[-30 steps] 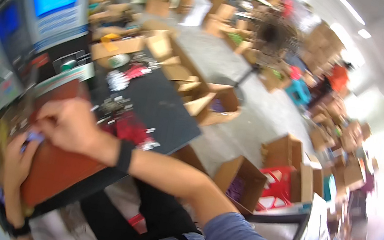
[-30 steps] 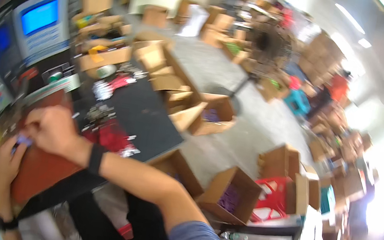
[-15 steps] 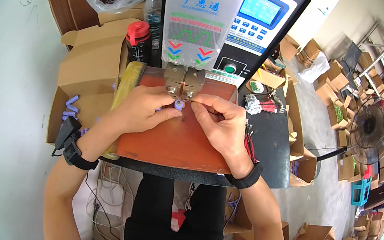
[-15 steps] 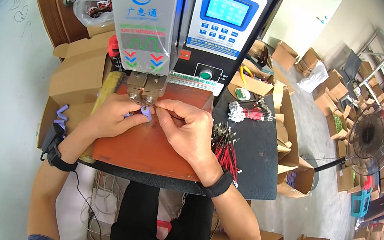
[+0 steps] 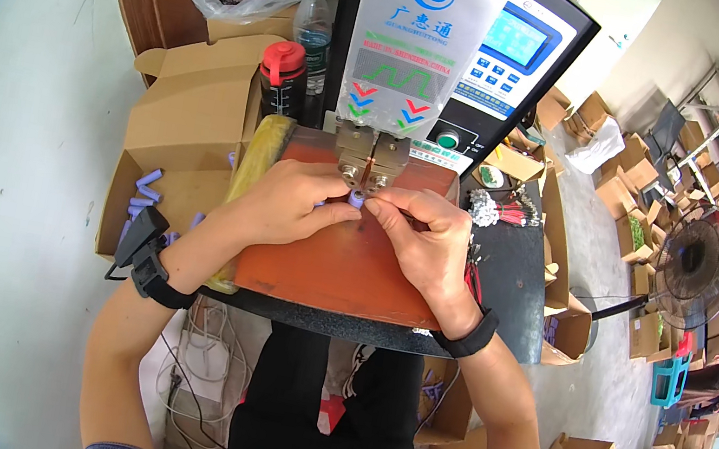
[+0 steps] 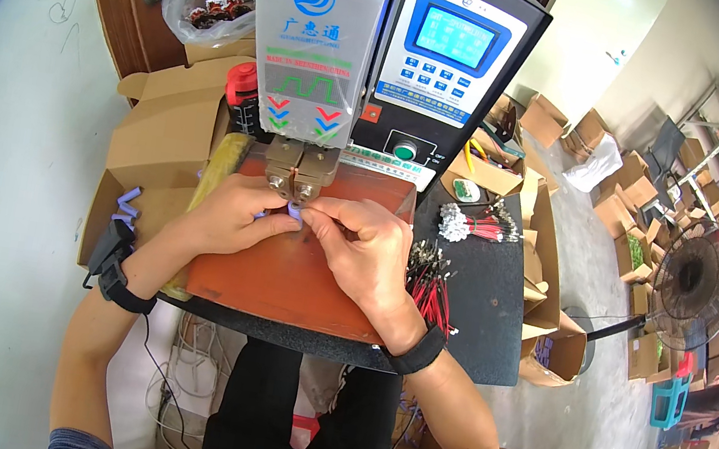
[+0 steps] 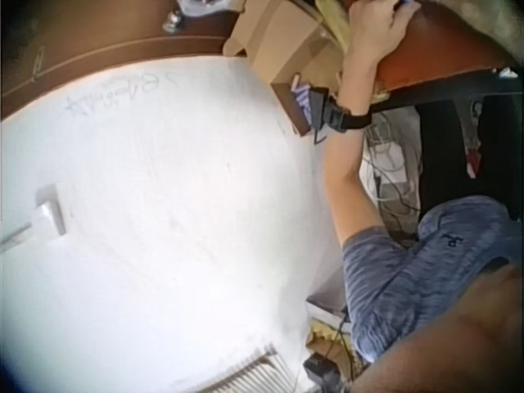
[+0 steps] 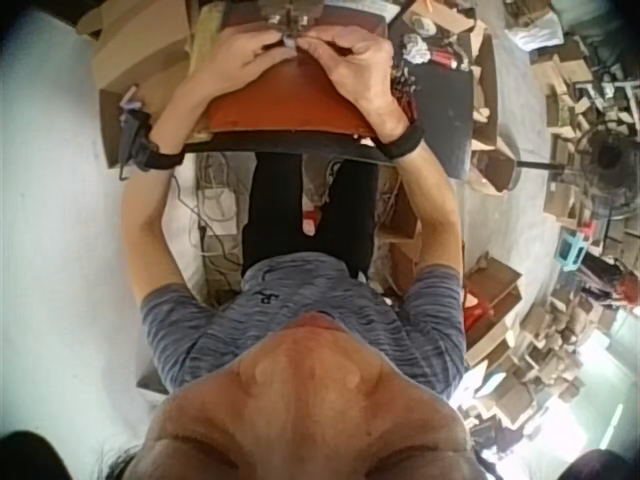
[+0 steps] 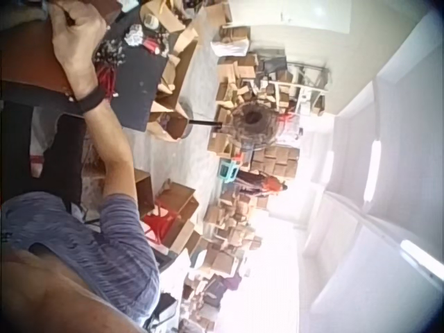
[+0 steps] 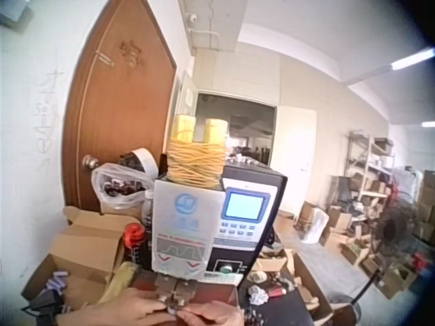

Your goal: Using a spot welding machine to connect wires to cylindrical battery cells and sorting components in a warehouse setting.

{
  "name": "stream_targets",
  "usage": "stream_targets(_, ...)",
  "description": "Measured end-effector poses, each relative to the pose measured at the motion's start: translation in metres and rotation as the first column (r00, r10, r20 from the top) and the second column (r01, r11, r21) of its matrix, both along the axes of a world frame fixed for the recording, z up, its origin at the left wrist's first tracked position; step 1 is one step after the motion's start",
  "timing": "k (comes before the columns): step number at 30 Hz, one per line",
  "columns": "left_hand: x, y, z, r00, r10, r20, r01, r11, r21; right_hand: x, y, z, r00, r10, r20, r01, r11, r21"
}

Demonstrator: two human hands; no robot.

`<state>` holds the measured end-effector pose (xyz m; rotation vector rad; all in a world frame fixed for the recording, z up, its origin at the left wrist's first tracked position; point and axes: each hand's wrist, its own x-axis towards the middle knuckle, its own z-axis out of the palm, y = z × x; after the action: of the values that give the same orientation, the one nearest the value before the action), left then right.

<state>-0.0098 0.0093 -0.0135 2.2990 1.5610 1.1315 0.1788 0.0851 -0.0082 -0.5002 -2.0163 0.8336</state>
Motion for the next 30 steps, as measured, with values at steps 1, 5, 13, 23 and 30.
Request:
stream_targets(1,0.0002,0.0009,-0.0005,1.000,-0.005,0.002,0.005,1.000,0.014,0.0011,-0.0001,0.0009,1.000,-0.026,0.012,0.026,0.999,0.032)
stream_targets(5,0.0002,0.0023,-0.0015,1.000,-0.015,0.007,0.015,1.000,0.026,-0.0022,0.0045,-0.0064,0.998,-0.063,-0.028,0.067,0.988,0.139)
stream_targets(13,-0.0012,0.0015,-0.0009,1.000,-0.017,0.007,0.017,1.000,0.005,-0.0027,0.0027,-0.0060,0.996,-0.089,0.013,0.085,0.979,0.186)
stream_targets(23,-0.0013,0.0023,-0.0020,1.000,-0.019,-0.014,0.019,1.000,0.009,-0.0043,0.0024,-0.0043,0.993,-0.112,0.030,0.101,0.963,0.251)
stream_targets(30,0.0008,0.0025,0.0003,1.000,-0.006,-0.024,0.006,1.000,0.002,-0.0020,0.0005,0.0004,0.990,-0.118,0.073,0.098,0.968,0.229)
